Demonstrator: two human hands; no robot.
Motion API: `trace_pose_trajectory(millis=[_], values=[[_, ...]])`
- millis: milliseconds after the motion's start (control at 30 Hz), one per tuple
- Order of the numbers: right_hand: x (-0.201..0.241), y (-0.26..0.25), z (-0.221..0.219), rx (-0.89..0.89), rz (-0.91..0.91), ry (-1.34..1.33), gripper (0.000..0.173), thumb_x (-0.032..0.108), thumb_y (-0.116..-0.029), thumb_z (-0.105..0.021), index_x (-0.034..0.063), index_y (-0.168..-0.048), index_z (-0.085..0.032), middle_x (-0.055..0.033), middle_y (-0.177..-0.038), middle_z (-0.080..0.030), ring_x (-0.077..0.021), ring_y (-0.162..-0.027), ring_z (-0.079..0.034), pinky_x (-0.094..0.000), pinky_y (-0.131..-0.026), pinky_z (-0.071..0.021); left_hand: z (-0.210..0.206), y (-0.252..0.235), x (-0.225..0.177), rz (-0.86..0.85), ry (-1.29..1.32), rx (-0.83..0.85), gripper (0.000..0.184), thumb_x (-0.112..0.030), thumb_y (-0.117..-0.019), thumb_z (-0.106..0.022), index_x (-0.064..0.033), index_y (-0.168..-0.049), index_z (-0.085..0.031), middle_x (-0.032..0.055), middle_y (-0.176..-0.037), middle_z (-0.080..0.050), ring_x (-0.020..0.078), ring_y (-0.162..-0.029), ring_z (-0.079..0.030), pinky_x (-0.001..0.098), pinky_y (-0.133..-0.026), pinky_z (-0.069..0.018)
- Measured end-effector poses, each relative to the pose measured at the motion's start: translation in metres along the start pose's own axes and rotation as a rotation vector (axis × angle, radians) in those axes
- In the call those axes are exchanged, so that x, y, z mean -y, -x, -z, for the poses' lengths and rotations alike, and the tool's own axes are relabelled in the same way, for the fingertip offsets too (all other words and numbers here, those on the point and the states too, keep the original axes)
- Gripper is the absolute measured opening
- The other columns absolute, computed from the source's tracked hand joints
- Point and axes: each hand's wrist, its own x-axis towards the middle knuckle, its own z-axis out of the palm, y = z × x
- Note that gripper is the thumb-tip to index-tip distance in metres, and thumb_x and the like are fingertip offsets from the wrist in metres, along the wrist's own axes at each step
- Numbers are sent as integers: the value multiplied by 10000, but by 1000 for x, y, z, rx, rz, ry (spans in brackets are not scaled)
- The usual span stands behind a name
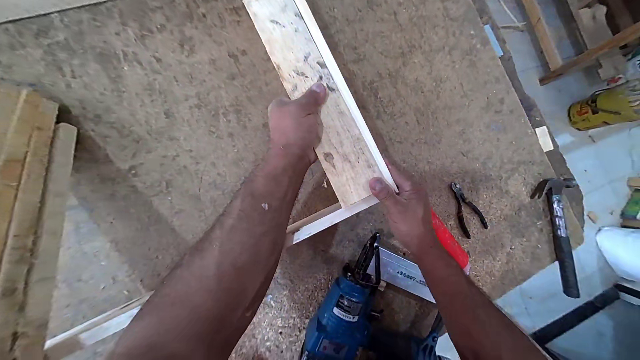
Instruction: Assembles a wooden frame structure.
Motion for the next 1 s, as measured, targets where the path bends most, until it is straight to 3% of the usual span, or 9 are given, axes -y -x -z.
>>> trace_pose_trajectory(millis=[200, 333, 567, 667, 733, 1000], values=[[-6, -3, -7, -78, 91, -49, 525, 411, -993, -667, 209, -1472, -588, -20, -1228, -726, -123, -1033, -718, -390, -875, -626, 0, -4, 5, 10, 41, 2, 279, -250, -962, -724, -46, -1128, -630, 67, -920, -752, 180, -799, -754, 386, -717, -657], [-5, -2, -12, -114, 59, -70, 473, 383, -1036, -602, 220, -1479, -583, -19, -1290, -706, -128, -1099, -701, -409, -928, -604, 1, -5, 9, -8, 111, 49, 249, -195, -988, -686, -34, -1157, -601, 81, -931, -751, 193, -809, -759, 388, -725, -662], [4, -1, -12, -152, -22, -57, 459, 368, -1007, -656, 228, -1443, -624, -34, -1154, -746, -142, -961, -719, -409, -811, -614, 0, -4, 11, 1, 115, 36, 278, -227, -983, -697, -37, -1171, -618, 85, -937, -754, 197, -820, -759, 402, -738, -660], [1, -8, -17, -187, 12, -163, 416, 231, -978, -686, 120, -1379, -668, -43, -1145, -758, -124, -1051, -719, -381, -932, -609, 1, -7, 13, -8, 129, 38, 286, -234, -979, -704, -28, -1157, -618, 95, -938, -756, 209, -821, -761, 412, -740, -662], [-2, -11, -18, -197, 32, -192, 402, 195, -971, -685, 85, -1357, -678, -58, -1136, -761, -130, -1051, -722, -378, -940, -609, 1, -7, 15, -18, 151, 49, 277, -216, -981, -700, -17, -1155, -617, 103, -937, -755, 216, -824, -761, 415, -743, -662], [-3, -11, -17, -190, 17, -145, 396, 219, -978, -671, 110, -1358, -682, -50, -1175, -749, -141, -1077, -710, -423, -952, -600, -1, -3, 10, 29, -38, -26, 379, -327, -935, -756, -56, -1166, -628, 69, -977, -741, 183, -866, -744, 413, -771, -646]])
